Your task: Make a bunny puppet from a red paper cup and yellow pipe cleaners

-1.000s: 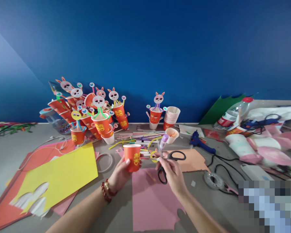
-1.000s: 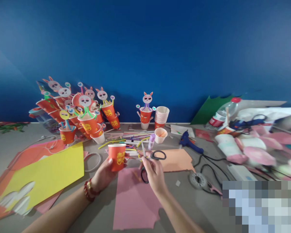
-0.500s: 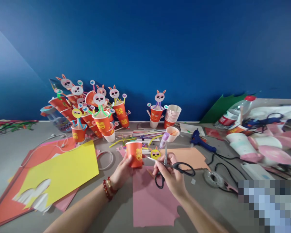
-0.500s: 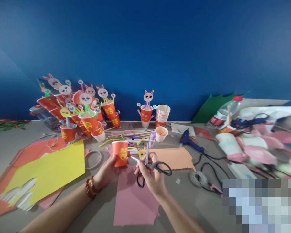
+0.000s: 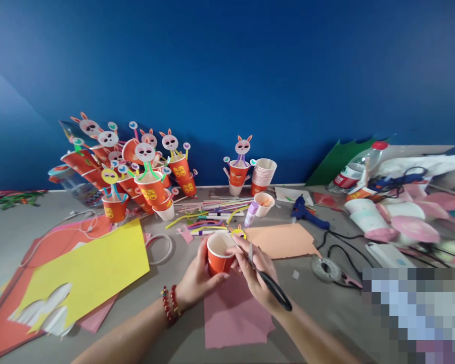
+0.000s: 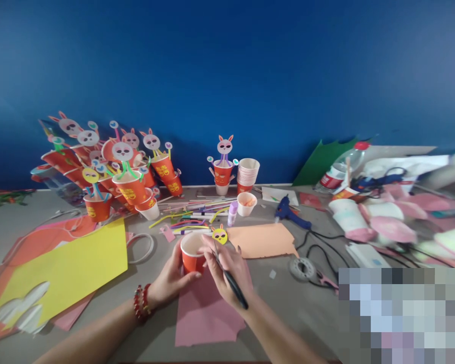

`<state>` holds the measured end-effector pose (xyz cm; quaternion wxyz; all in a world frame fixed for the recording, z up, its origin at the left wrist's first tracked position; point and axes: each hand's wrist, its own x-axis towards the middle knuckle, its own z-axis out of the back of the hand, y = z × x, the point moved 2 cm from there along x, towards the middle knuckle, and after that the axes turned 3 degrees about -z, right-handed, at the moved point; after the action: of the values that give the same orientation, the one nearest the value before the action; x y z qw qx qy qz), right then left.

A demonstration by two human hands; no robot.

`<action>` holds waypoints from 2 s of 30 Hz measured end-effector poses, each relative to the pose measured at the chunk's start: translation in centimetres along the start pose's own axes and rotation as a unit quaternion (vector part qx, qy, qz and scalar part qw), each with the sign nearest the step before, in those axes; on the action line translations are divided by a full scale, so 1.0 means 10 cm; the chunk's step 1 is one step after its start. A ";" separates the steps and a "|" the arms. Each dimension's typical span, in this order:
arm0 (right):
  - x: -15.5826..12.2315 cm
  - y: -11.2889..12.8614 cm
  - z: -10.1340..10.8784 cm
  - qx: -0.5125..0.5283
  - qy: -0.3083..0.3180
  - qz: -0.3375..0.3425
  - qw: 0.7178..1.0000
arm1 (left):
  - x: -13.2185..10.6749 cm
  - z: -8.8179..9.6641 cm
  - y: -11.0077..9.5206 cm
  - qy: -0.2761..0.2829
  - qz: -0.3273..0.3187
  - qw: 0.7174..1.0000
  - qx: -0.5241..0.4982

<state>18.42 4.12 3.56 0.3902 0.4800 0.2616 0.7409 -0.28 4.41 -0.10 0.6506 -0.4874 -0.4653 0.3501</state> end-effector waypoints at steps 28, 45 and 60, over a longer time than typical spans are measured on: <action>0.01 0.18 0.13 0.205 -0.104 -0.079 0.970 | 0.48 0.04 -0.66 -0.007 0.008 0.996 0.093; -0.10 0.06 0.04 0.154 -0.029 -0.131 0.979 | 0.42 0.01 -0.78 -0.028 -0.059 0.988 0.141; 0.00 0.17 0.09 0.116 -0.023 -0.114 0.986 | 0.42 0.01 -0.78 -0.046 -0.058 0.988 0.136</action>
<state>18.73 3.18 5.21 0.4198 0.5058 0.3901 0.6448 1.01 6.07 8.47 0.7080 -0.3502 -0.4700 0.3939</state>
